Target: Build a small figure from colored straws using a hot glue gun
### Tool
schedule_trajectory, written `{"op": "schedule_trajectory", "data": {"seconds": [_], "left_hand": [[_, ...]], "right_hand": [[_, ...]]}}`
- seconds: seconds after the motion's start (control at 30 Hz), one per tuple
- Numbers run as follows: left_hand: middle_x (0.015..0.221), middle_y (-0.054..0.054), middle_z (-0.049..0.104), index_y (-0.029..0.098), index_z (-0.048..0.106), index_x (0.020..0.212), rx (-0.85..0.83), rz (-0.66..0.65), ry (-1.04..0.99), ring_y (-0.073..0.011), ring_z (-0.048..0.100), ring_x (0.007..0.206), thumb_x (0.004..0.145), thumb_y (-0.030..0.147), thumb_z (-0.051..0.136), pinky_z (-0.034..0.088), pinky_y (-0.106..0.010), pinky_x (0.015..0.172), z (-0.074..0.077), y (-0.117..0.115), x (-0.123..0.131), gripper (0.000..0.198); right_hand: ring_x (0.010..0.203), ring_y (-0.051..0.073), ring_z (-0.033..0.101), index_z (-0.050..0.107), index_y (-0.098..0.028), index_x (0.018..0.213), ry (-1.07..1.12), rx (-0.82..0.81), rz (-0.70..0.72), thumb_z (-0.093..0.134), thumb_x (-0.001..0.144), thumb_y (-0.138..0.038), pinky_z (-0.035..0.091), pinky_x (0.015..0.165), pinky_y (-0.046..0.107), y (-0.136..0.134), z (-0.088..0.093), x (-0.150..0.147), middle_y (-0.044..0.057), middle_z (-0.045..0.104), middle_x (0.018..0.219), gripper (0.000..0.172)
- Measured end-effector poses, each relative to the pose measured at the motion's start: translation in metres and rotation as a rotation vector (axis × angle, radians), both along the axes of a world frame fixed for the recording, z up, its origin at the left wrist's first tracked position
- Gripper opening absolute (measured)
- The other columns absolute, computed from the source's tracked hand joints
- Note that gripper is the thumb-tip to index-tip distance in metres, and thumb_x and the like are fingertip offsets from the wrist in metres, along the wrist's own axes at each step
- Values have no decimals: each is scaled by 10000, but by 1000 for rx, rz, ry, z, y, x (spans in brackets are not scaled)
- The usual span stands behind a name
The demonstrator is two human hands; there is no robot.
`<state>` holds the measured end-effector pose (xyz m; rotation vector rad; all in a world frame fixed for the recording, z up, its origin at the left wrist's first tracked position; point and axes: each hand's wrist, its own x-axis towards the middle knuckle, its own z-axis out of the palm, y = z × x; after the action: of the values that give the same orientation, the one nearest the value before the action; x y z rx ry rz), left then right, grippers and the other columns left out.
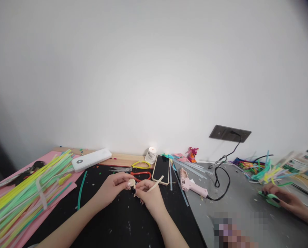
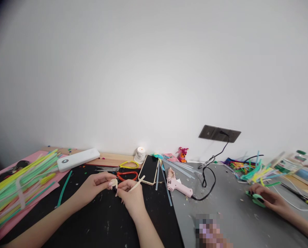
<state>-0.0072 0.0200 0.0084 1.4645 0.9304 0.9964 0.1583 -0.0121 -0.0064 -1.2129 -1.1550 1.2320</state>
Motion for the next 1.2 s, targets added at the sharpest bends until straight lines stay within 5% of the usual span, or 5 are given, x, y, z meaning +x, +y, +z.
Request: {"op": "schedule_trajectory", "data": {"seconds": [0.43, 0.73, 1.2], "left_hand": [[710, 0, 689, 170, 710, 954, -46, 153, -105, -176, 623, 664, 665, 348, 730, 529, -339, 714, 2, 2, -5, 340], [772, -17, 708, 168, 704, 921, -86, 47, -142, -185, 652, 711, 685, 353, 736, 553, -364, 753, -7, 0, 3, 301], [773, -6, 729, 192, 693, 942, 40, -73, -38, -186, 677, 733, 744, 205, 662, 541, -312, 723, -9, -3, 1, 200]], "right_hand": [[367, 61, 422, 623, -159, 783, 81, 80, -19, 728, 616, -275, 321, 377, 176, 1, 0, 3, -45, 618, 529, 228], [349, 57, 377, 572, -171, 633, -10, 61, 44, 638, 713, -410, 296, 362, 185, -3, 5, 2, -17, 607, 508, 260], [327, 52, 335, 536, -184, 581, -9, 62, 20, 550, 721, -391, 229, 354, 187, 1, 3, 5, -57, 489, 421, 250]]}}
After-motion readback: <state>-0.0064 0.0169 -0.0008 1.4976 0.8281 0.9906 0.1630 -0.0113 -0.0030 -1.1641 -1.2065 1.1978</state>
